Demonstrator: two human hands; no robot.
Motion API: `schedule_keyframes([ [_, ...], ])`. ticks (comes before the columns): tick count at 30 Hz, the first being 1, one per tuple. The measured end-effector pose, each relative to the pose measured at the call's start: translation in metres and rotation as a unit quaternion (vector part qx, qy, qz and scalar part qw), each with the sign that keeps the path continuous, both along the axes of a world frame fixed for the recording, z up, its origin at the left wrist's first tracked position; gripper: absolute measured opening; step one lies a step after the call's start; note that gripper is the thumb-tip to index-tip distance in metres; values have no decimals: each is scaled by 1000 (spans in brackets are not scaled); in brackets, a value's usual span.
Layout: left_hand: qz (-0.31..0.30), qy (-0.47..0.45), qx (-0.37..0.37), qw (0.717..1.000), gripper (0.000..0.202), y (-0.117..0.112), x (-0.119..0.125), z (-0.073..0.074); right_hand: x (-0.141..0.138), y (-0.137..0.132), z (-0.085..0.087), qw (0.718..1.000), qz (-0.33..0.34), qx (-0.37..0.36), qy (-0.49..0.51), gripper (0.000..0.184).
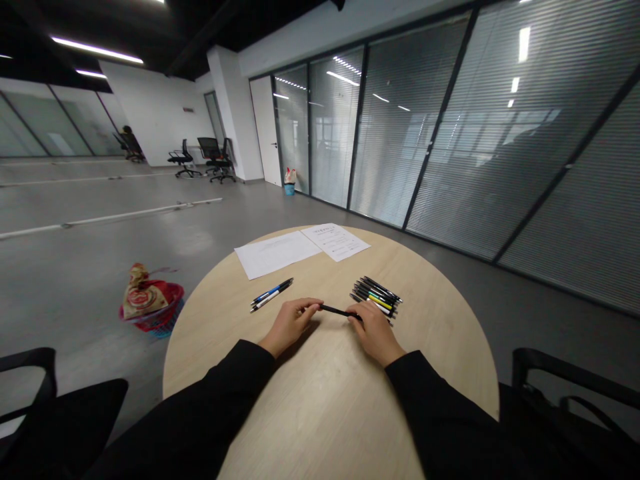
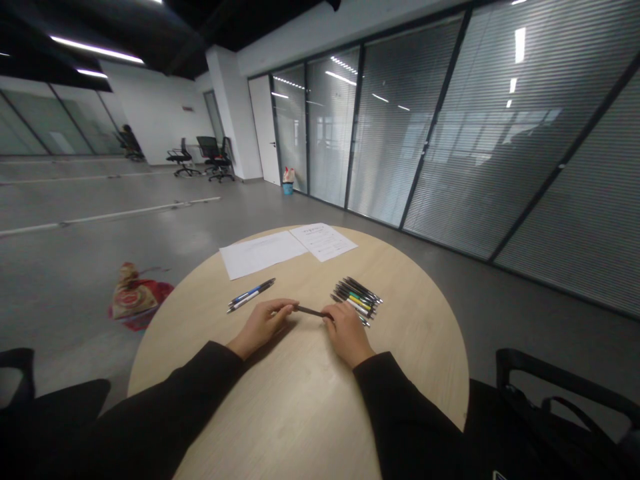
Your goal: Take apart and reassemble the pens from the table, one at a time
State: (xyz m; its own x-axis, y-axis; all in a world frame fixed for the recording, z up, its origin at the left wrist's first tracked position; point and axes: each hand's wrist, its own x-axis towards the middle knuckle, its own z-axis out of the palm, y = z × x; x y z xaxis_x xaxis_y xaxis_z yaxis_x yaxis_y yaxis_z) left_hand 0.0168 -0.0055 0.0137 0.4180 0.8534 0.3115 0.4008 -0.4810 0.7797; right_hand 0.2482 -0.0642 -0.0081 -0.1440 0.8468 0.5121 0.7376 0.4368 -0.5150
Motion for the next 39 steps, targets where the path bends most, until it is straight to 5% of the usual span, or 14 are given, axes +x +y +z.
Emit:
schedule_keyframes([
  [10,-53,180,164,968,36,3,-15,4,9,1,-1,999,-43,3,2,15],
  [17,-96,265,164,946,31,3,-26,10,10,2,-1,999,-49,6,3,16],
  [28,-124,188,118,967,27,13,-25,3,10,2,-2,999,-47,3,4,15],
  [33,-69,137,78,985,23,11,-22,3,9,2,-2,999,-34,5,1,15],
  [39,4,90,22,996,41,6,-12,5,6,0,-1,1000,-16,8,-14,15],
])
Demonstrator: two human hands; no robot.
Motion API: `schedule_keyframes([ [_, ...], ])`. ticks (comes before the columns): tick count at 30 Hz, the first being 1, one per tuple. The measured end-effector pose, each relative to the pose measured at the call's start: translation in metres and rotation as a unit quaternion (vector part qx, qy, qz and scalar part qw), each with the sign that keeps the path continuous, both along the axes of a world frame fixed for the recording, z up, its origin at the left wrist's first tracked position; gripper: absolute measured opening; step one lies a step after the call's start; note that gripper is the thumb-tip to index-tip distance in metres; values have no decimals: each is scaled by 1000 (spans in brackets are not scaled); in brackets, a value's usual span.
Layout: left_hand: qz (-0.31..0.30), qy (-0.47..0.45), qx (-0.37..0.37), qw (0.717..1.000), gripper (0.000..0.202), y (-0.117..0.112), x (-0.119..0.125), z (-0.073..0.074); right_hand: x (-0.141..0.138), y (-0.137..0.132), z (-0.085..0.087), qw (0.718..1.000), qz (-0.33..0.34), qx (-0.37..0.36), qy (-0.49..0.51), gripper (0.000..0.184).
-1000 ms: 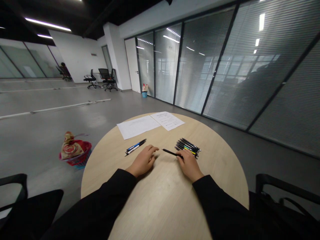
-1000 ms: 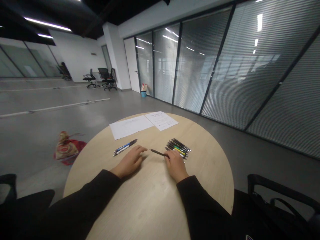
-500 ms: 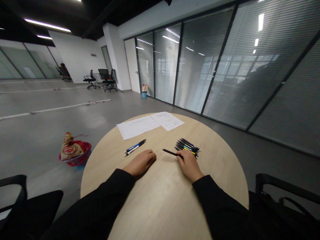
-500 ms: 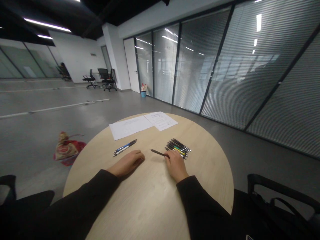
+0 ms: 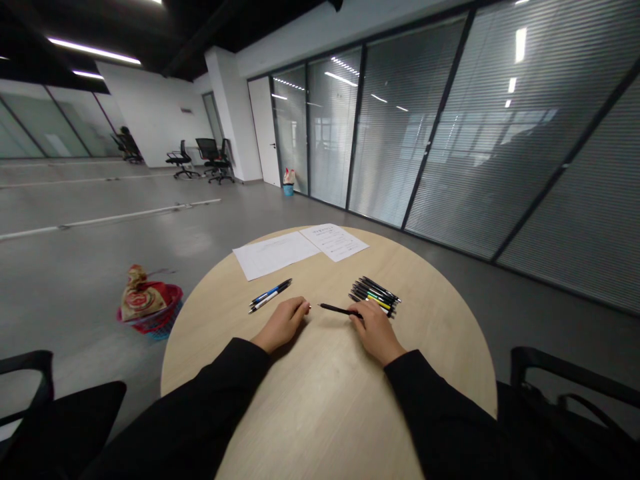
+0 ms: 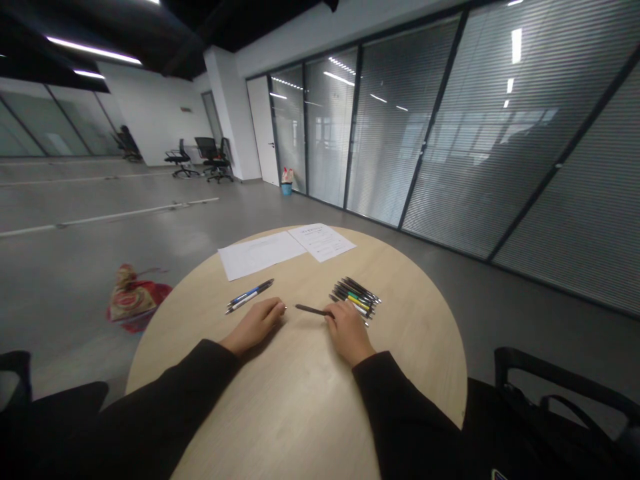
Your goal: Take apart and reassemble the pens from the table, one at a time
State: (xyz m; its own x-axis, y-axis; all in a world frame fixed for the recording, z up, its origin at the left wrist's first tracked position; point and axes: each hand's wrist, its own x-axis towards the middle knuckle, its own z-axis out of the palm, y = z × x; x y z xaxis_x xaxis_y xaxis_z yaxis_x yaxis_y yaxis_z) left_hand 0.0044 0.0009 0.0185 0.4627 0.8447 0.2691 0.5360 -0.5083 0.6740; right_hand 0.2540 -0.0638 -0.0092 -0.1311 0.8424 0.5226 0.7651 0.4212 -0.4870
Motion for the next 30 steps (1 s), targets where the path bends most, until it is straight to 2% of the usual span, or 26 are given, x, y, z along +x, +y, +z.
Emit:
schedule_keyframes([
  [5,27,-56,-32,998,51,1,4,-4,-3,-3,6,1000,15,5,-7,17],
  [11,17,-103,-130,986,54,-3,8,-5,-5,-5,8,1000,18,10,-13,16],
  [14,11,-119,-156,981,55,-5,9,-5,-6,-5,8,1000,23,11,-15,17],
  [23,-16,-115,-176,978,57,-8,11,-1,-8,-6,10,999,25,10,-26,16],
  [30,-10,-85,-179,980,60,-9,10,0,-10,-6,9,999,30,17,-33,15],
])
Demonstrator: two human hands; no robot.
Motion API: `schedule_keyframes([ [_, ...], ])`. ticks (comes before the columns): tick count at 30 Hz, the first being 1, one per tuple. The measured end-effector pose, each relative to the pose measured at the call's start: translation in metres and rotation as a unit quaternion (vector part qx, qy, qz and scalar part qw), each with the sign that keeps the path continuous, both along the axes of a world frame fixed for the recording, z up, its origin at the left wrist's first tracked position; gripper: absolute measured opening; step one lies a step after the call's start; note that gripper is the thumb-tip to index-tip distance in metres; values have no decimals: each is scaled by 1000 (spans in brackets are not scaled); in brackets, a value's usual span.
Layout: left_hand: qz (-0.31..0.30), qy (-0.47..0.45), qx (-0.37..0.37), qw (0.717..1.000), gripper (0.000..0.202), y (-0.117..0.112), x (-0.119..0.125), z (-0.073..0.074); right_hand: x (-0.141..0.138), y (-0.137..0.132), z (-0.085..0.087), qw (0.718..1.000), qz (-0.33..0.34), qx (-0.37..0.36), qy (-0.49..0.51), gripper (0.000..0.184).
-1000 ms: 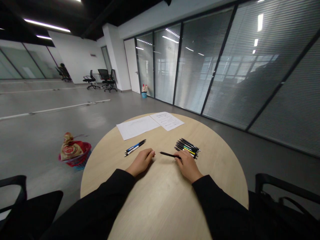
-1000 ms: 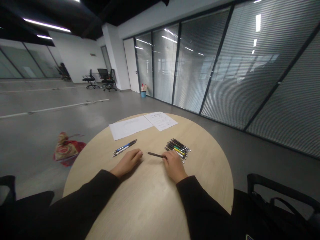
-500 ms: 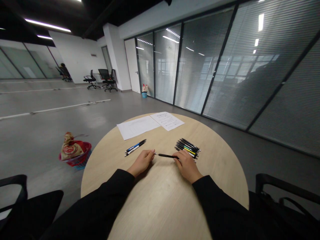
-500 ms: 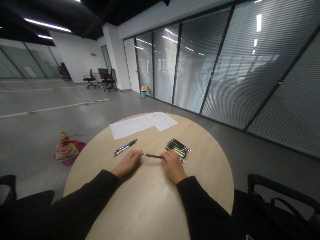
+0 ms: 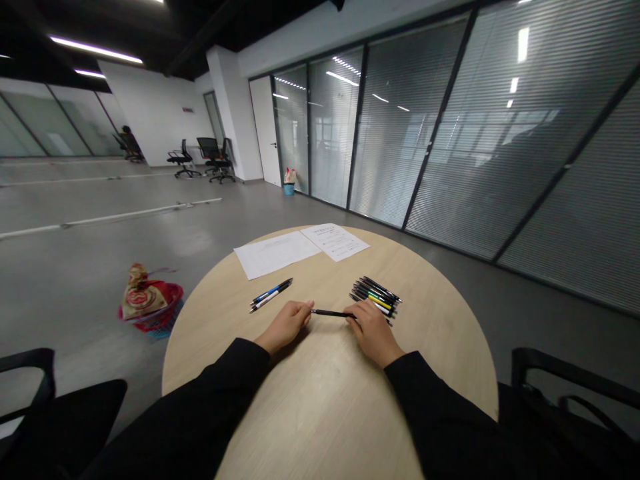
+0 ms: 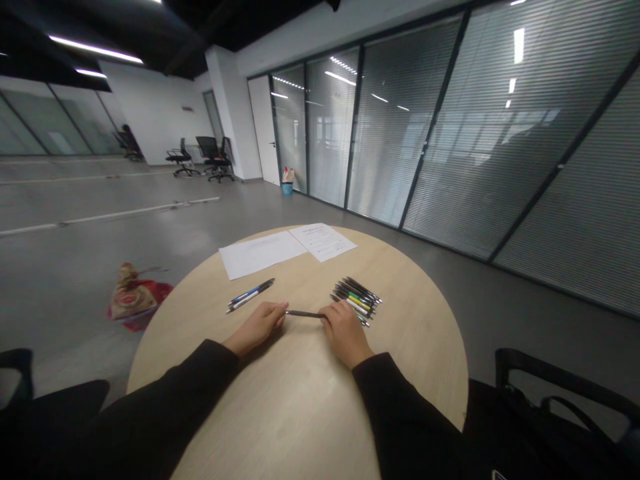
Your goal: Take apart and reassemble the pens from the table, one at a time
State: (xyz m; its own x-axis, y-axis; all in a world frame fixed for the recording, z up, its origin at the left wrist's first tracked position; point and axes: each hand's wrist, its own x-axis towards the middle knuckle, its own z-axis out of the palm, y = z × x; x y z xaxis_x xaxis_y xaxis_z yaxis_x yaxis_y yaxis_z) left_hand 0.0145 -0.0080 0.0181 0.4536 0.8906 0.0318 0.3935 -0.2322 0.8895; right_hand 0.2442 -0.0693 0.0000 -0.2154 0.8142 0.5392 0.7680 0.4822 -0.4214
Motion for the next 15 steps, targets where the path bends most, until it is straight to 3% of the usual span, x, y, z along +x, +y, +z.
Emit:
schedule_keyframes([
  [15,-34,-54,34,997,47,4,-1,-4,1,-1,-1,1000,3,1,6,16],
])
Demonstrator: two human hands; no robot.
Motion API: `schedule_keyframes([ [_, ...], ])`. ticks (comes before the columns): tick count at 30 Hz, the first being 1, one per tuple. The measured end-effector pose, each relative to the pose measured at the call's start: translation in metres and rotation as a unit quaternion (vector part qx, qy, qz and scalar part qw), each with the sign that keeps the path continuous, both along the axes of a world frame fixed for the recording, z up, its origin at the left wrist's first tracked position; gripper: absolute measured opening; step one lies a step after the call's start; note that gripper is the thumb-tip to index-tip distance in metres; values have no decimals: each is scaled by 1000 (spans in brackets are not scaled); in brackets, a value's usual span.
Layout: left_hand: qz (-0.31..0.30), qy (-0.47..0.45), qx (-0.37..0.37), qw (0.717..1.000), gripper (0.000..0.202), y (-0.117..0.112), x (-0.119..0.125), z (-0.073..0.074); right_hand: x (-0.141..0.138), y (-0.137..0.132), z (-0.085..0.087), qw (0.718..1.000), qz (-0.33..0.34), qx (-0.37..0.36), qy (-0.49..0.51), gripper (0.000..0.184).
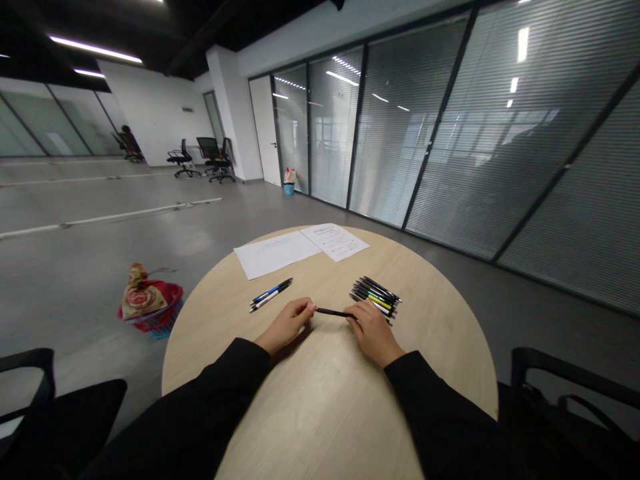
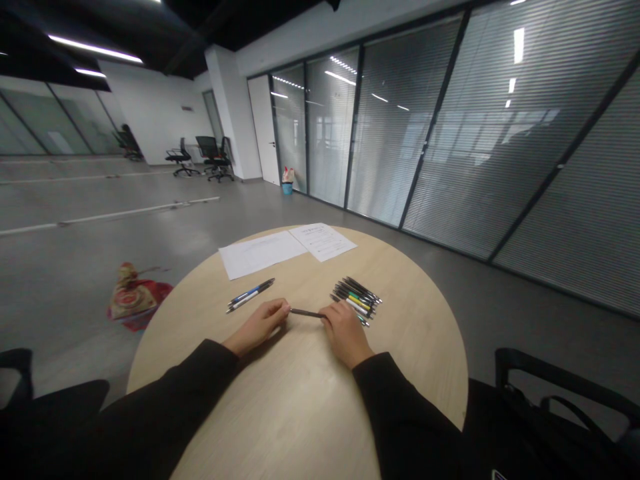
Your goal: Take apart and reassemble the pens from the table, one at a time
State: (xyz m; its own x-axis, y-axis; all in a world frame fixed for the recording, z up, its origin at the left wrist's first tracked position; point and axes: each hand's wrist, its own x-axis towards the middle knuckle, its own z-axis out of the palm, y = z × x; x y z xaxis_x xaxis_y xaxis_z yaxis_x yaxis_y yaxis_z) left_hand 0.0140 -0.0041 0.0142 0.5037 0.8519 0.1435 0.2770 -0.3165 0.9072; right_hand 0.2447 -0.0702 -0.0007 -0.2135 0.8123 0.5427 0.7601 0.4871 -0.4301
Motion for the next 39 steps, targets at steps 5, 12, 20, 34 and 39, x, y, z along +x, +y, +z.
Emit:
schedule_keyframes([
  [5,-19,-13,10,1000,37,-1,-1,1,3,2,-2,1000,2,1,2,16],
  [12,-22,-16,26,999,30,1,-2,-5,5,4,-6,1000,-6,-1,7,14],
  [20,20,74,55,996,49,-4,-1,4,4,5,-6,1000,3,0,18,14],
  [34,-25,10,39,999,35,-3,-2,1,3,3,-3,1000,3,-8,18,14],
  [39,6,49,13,999,48,-3,0,2,2,2,-1,1000,3,-9,20,15],
])
